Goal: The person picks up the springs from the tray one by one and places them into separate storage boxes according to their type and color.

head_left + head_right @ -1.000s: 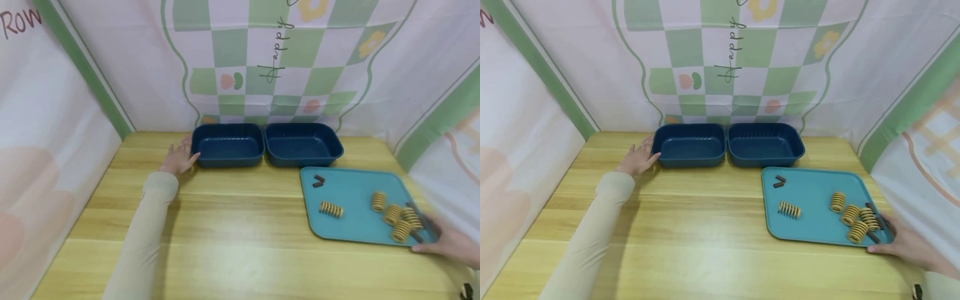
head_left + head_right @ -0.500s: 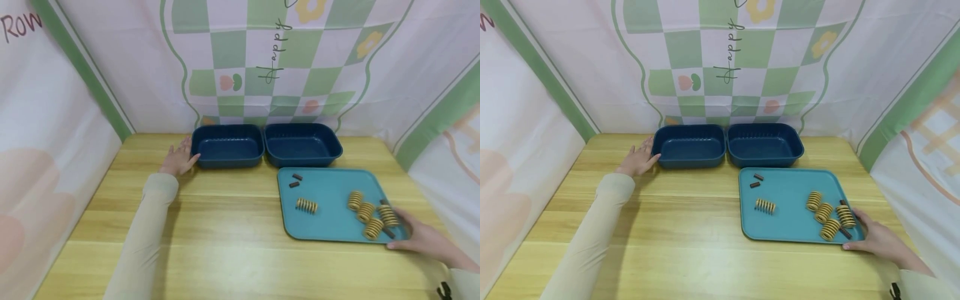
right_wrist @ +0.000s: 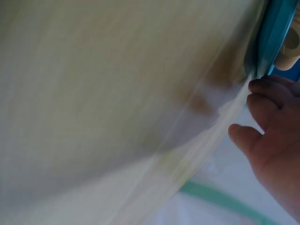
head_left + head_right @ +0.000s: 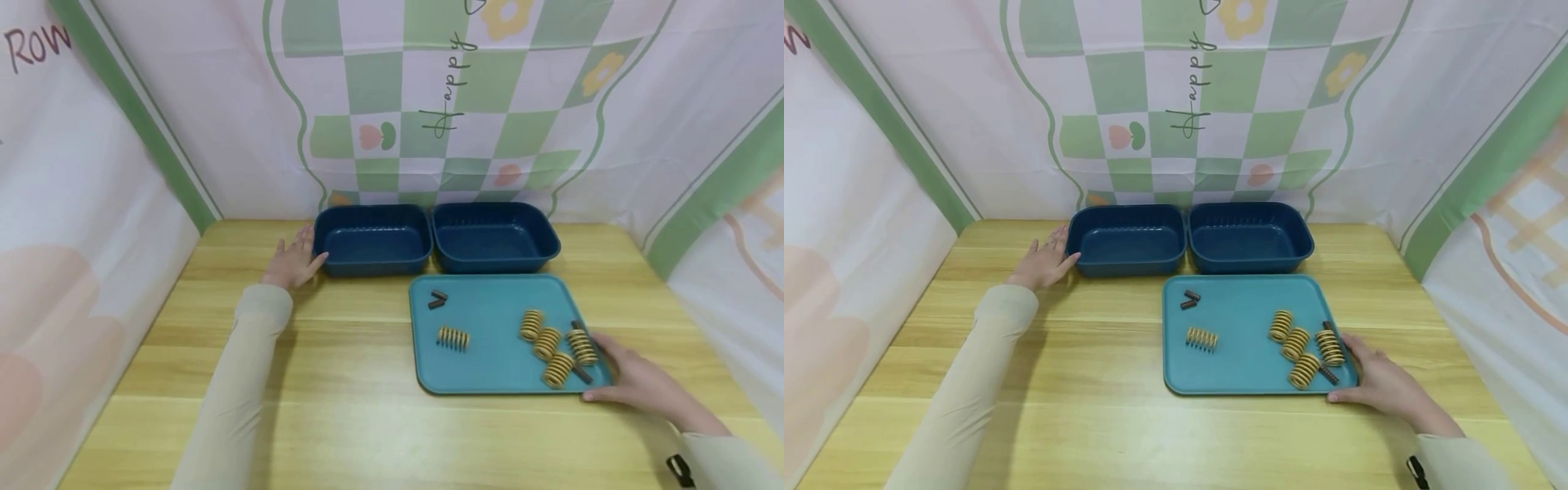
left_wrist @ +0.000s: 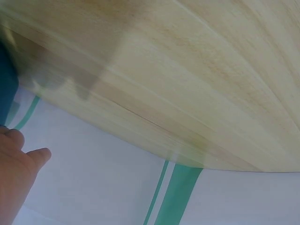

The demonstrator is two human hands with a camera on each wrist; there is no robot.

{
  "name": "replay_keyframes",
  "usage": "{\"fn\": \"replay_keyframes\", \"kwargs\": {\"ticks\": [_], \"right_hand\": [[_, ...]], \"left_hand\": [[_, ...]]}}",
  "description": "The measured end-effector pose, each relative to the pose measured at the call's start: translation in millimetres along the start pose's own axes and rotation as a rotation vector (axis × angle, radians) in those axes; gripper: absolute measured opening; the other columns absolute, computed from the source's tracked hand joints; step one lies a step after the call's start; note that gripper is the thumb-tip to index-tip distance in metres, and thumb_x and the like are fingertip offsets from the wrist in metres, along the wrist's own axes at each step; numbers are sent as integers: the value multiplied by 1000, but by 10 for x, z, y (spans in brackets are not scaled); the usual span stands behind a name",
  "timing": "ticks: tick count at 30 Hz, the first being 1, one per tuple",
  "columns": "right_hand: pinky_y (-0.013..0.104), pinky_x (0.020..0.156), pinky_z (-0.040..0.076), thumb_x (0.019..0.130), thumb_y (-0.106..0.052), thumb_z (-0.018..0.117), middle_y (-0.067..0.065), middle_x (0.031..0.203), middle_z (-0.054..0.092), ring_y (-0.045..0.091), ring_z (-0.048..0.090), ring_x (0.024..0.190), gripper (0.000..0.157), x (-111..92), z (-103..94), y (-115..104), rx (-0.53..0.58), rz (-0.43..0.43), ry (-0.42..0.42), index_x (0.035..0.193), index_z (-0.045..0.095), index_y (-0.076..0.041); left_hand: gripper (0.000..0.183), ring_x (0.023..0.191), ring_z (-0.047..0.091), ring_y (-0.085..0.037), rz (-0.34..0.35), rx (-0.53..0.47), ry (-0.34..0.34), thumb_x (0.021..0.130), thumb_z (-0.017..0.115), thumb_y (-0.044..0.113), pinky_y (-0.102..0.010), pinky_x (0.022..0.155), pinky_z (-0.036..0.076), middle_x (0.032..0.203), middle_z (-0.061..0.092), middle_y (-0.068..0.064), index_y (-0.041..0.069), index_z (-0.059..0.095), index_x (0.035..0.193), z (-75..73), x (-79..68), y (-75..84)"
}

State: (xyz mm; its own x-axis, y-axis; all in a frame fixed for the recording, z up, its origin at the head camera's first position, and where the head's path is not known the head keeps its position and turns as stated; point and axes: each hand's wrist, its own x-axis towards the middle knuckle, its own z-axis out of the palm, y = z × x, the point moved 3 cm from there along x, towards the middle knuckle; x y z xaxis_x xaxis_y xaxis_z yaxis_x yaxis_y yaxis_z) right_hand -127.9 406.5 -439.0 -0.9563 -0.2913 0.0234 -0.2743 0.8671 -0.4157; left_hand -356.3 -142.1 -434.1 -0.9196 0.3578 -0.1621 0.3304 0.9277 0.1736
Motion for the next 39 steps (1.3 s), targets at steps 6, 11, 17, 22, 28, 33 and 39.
{"fn": "replay_keyframes", "kwargs": {"ticks": [6,11,17,22,28,33,39], "right_hand": [[65,77,43,54,-41,88,38,117,51,52,55,96,107,119,91,-237,-14,-48,34,132,38,14],[66,79,40,56,-45,87,37,120,50,51,56,96,108,183,153,-417,-34,-54,36,133,38,14],[72,87,30,59,-50,84,38,128,42,55,50,106,110,231,220,-562,-19,-11,-2,135,36,13],[73,88,29,59,-54,82,39,130,41,55,49,108,112,262,257,-657,-35,3,-9,136,35,12],[72,91,29,59,-55,81,41,131,40,54,49,110,114,301,309,-778,-52,0,-16,137,33,13],[71,92,30,61,-56,80,39,132,40,52,48,112,114,337,354,-866,-69,-19,-16,137,33,14],[71,93,28,63,-62,75,36,135,40,52,41,120,116,365,402,-962,-78,-12,-32,138,32,15]], "left_hand": [[74,143,2,-31,-1,-3,10,102,22,47,-58,111,5,156,-1,-18,-5,-2,148,15,9,-7],[74,143,2,-30,-4,-5,19,102,23,47,-57,111,5,156,-1,-18,-4,-2,149,21,22,-15],[74,143,2,-31,-4,-11,14,102,24,46,-58,111,4,156,-1,-19,-5,-2,148,12,17,-3],[73,143,2,-31,-2,-6,15,102,24,45,-58,111,5,156,-1,-20,-5,-1,148,8,11,4],[73,143,1,-30,4,-3,21,102,24,45,-58,111,4,156,0,-19,-5,-2,148,11,18,0],[74,143,1,-30,12,-1,18,102,21,48,-57,112,4,156,0,-19,-5,-2,148,25,25,-3],[74,143,2,-30,16,-2,26,102,22,47,-57,112,4,156,0,-19,-5,-1,148,33,32,0]]}}
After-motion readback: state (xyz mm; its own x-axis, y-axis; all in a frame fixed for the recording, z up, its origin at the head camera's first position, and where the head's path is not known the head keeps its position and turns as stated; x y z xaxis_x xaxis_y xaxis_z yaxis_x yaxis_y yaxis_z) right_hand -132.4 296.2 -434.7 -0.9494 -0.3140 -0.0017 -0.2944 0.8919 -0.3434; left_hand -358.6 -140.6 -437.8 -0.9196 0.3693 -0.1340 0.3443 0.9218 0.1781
